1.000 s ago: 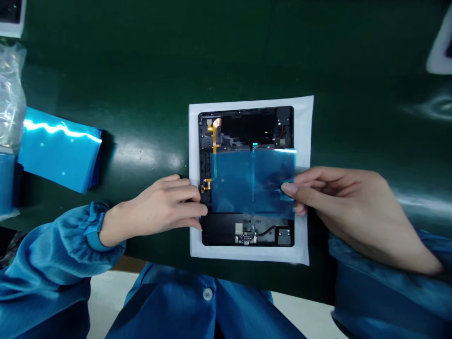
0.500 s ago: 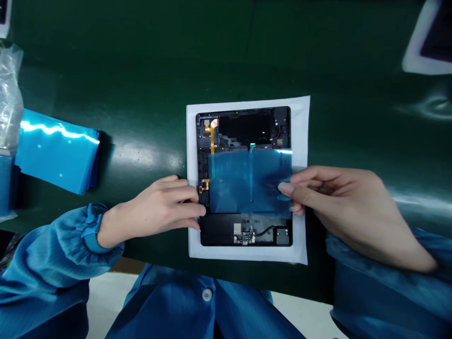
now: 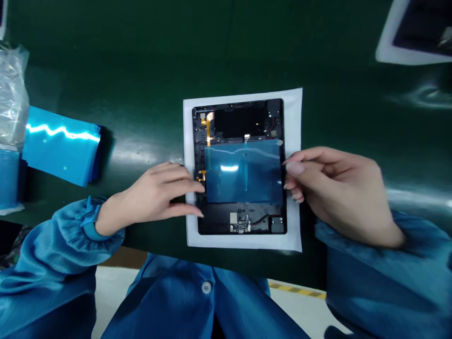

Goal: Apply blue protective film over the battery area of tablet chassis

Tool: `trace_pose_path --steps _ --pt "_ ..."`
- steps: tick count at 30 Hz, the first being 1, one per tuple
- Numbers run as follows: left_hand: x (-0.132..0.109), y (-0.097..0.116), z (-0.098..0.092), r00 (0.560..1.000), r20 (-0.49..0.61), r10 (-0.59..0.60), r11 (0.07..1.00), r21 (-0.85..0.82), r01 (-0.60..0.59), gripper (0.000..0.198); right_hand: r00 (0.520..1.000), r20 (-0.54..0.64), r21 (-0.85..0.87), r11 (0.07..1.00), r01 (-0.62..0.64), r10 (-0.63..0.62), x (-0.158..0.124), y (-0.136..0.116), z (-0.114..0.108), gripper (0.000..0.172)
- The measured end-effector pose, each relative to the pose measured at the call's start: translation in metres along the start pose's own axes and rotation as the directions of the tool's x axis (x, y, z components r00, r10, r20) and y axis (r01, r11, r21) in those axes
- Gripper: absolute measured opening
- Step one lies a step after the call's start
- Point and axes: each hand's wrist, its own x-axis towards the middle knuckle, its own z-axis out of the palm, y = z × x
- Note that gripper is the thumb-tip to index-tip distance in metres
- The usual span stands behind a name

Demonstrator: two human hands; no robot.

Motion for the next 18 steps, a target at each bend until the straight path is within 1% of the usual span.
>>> trace_pose_path --steps 2,4,6,8,11,15,18 --pt "0.005 0.000 -0.002 1.000 -0.013 -0.024 0.992 0.127 0.025 0.031 0.995 -0.074 0.091 0.993 0.074 -0.067 0.001 0.003 0.004 0.035" --pt "0.013 -0.001 -0.004 1.000 0.003 -0.030 0.971 0.236 0.029 0.024 0.985 -0.122 0.160 0.977 0.144 -0.126 0.003 0.004 0.008 0.038" --pt "0.023 -0.002 -0.005 0.998 0.053 -0.036 0.949 0.315 0.018 0.026 0.974 -0.140 0.193 0.960 0.201 -0.176 0.006 0.002 0.009 0.038" --pt "0.035 -0.003 -0.003 0.992 0.118 -0.054 0.930 0.367 0.007 0.029 0.969 -0.135 0.185 0.956 0.230 -0.207 0.009 -0.001 0.009 0.038" --pt "0.058 -0.001 0.005 0.977 0.199 -0.072 0.920 0.391 -0.012 0.032 0.968 -0.123 0.143 0.962 0.234 -0.217 0.015 -0.004 0.009 0.040" --pt "0.093 0.008 0.025 0.957 0.277 -0.092 0.927 0.376 -0.019 0.043 0.963 -0.118 0.103 0.962 0.254 -0.242 0.024 0.003 0.010 0.046" --pt "0.107 0.011 0.031 0.943 0.316 -0.100 0.935 0.353 -0.019 0.048 0.961 -0.084 0.090 0.958 0.271 -0.264 0.029 0.010 0.009 0.043"
